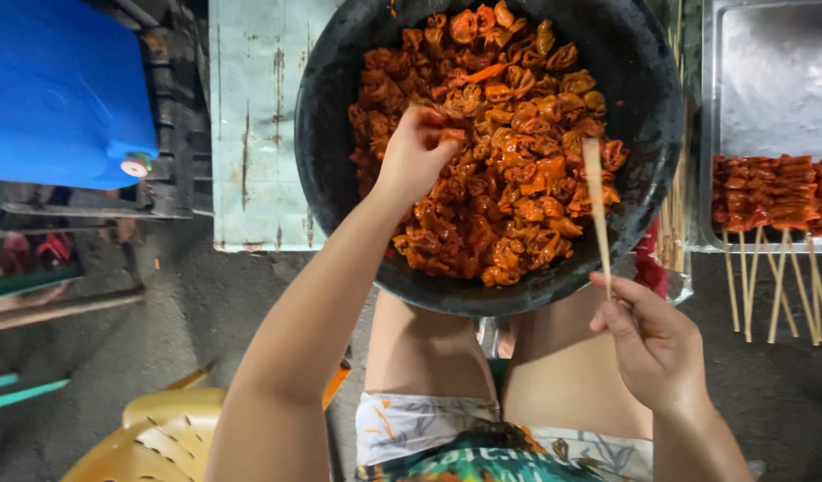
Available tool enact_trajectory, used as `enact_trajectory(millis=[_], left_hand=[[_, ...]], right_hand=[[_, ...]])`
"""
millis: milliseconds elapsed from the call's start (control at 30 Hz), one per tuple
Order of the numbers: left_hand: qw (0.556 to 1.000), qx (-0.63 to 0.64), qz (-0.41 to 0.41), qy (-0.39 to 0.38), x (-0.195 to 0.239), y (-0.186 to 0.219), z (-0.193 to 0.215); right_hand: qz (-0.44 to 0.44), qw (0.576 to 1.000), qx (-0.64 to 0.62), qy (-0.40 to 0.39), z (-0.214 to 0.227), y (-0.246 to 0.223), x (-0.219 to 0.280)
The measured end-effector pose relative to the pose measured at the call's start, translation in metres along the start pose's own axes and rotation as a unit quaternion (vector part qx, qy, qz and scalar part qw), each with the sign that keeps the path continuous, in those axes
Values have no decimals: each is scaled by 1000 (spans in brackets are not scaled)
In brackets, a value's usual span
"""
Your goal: The person skewers several pieces of processed animal intestines onto wooden sticks by hand and places the finished skewers on a metal tray.
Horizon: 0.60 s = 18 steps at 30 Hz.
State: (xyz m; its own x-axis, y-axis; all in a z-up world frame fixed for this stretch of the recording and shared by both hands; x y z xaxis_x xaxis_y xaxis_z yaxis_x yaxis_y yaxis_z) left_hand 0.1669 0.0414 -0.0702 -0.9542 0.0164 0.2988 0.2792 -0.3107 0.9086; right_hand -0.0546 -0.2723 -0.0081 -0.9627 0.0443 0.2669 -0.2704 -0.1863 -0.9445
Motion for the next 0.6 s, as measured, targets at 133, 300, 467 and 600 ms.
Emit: enact_trajectory(millis=[133, 300, 467, 600], left_hand=[[930, 349, 11, -111, 42, 7, -13], [875, 460, 105, -111, 79, 6, -15], [878, 464, 43, -113, 88, 25, -11], [874, 469, 41, -122, 95, 26, -14]], right_hand=[[3, 997, 56, -59, -23, -23, -4], [5, 992, 94, -80, -33, -29, -3], [9, 993, 81, -88, -32, -26, -1], [-2, 988, 119, -97, -30, -22, -3]])
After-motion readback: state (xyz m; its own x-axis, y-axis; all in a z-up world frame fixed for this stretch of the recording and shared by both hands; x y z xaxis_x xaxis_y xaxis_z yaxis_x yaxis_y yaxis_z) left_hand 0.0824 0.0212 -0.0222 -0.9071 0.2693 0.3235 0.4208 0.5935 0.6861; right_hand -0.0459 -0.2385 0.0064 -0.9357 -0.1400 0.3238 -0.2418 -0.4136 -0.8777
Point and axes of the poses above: each hand's wrist, its own x-axis away from the middle knuckle, its own z-axis out of the back of the hand, y = z × x, the point moved 7 cm from there along -x, towards the middle knuckle, and after that the axes turned 2 degrees about -x, right-handed, at the moved point
